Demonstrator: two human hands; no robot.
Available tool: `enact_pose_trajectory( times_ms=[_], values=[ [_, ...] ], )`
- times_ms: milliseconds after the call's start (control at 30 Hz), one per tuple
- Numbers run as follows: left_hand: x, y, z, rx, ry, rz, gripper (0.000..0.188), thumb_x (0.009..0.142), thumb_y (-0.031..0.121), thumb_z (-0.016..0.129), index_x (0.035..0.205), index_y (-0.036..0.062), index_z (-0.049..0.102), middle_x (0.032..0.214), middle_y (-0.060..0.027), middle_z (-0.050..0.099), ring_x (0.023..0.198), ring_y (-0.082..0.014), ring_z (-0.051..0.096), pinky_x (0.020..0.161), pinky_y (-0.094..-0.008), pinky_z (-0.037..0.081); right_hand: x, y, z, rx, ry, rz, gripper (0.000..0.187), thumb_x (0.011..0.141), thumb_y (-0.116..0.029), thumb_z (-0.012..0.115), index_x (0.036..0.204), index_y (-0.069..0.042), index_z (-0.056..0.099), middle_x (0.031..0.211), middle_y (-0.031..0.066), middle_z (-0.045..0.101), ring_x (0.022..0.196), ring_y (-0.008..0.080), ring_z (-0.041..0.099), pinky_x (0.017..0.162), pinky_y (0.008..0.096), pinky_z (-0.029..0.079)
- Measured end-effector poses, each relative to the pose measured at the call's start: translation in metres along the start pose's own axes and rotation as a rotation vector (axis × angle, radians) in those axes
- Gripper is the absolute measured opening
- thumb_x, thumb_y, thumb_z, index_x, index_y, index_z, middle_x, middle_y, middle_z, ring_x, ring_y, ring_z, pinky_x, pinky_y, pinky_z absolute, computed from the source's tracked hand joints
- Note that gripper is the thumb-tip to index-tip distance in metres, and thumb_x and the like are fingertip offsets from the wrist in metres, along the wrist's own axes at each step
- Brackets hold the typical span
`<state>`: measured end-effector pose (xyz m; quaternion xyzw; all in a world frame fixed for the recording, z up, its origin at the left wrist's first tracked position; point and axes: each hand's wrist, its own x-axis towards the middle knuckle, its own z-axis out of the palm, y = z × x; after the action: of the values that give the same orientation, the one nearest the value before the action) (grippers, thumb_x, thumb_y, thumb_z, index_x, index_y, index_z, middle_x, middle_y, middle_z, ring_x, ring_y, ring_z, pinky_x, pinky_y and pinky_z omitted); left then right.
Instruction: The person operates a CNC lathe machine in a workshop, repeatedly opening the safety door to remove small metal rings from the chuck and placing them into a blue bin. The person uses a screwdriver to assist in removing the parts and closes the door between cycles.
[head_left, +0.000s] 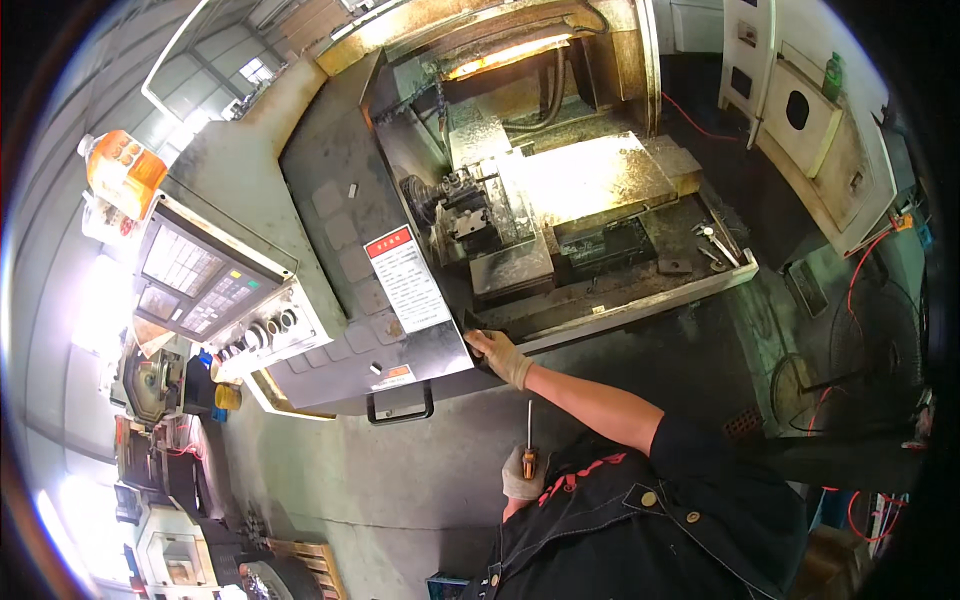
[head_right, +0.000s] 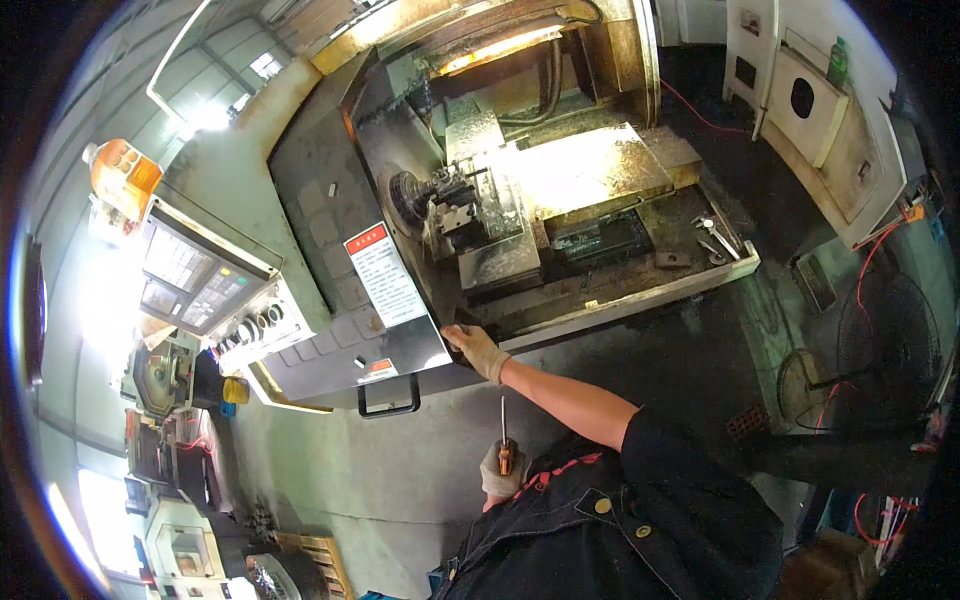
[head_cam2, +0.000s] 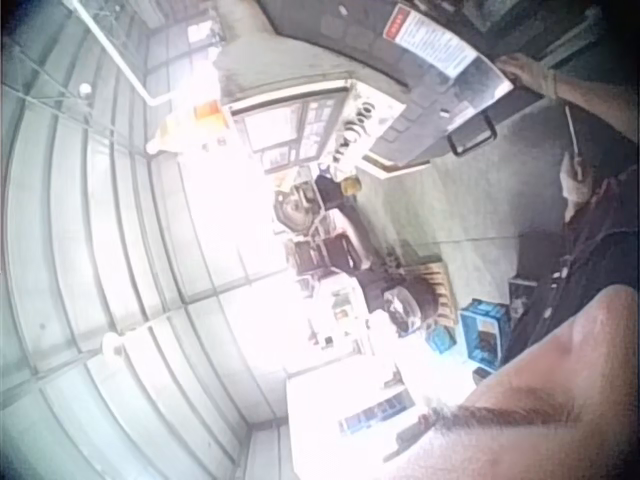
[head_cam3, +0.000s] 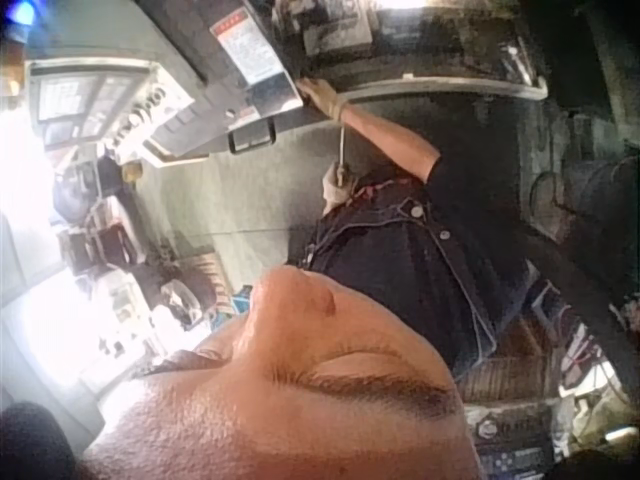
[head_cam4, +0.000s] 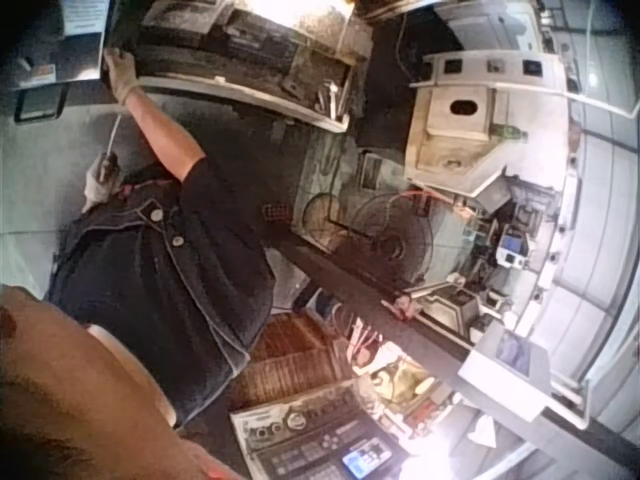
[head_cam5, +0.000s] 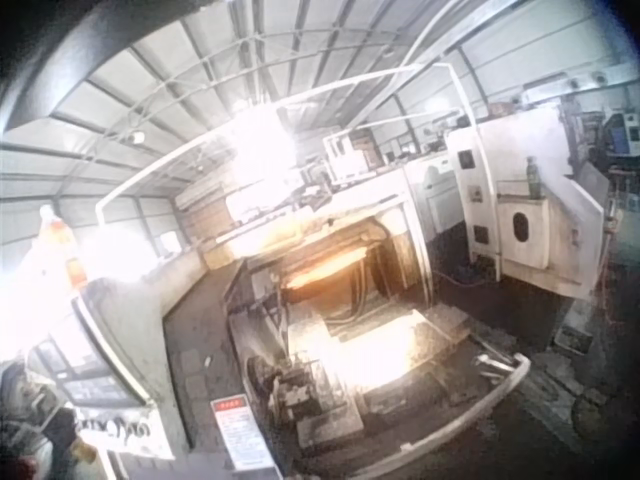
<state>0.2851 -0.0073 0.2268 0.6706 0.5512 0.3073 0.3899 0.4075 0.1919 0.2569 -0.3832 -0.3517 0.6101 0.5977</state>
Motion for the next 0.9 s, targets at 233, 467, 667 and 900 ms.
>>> enact_pose_trajectory(
  times_ms=[233,467,667,900],
  values=[
    [0.003,-0.012,-0.005,-0.048,0.004,0.004,0.023,0.072,0.016,0.067,0.09,0.0068,0.057,0.072,-0.0124,0.06,0.068,-0.0248,0.061,0.062,-0.0323,0.047,-0.009,-0.012,0.007,-0.082,0.014,0.036,0.035,0.084,-0.04,0.054,0.069,-0.009,0.049,0.065,-0.0037,0.039,0.062,0.0077,0.033,0.059,0.0243,0.03],
    [0.011,-0.022,-0.017,0.014,-0.043,0.083,0.021,0.071,0.008,0.065,0.089,0.0045,0.056,0.07,-0.0062,0.058,0.064,-0.0133,0.056,0.06,-0.028,0.046,-0.006,-0.001,0.011,-0.056,0.081,-0.016,0.034,0.084,-0.04,0.054,0.07,-0.009,0.05,0.065,-0.004,0.04,0.062,0.0074,0.033,0.058,0.0233,0.03],
    [0.01,-0.03,-0.036,-0.008,-0.043,0.074,0.019,0.071,0.013,0.062,0.088,0.0072,0.057,0.072,-0.0128,0.059,0.067,-0.0289,0.059,0.06,-0.0344,0.046,-0.004,0.008,0.013,-0.023,0.101,-0.046,0.037,0.083,-0.043,0.054,0.07,-0.009,0.051,0.064,-0.0043,0.039,0.061,0.0075,0.033,0.058,0.0237,0.029],
    [-0.004,-0.049,-0.062,-0.026,-0.02,0.044,0.018,0.071,0.009,0.062,0.087,0.0057,0.057,0.071,-0.0088,0.059,0.064,-0.0186,0.058,0.06,-0.0309,0.046,-0.002,0.022,0.025,-0.012,0.298,-0.152,0.038,0.083,-0.04,0.056,0.072,-0.004,0.055,0.064,-0.0044,0.042,0.06,0.0067,0.035,0.055,0.0245,0.03]
  ],
)
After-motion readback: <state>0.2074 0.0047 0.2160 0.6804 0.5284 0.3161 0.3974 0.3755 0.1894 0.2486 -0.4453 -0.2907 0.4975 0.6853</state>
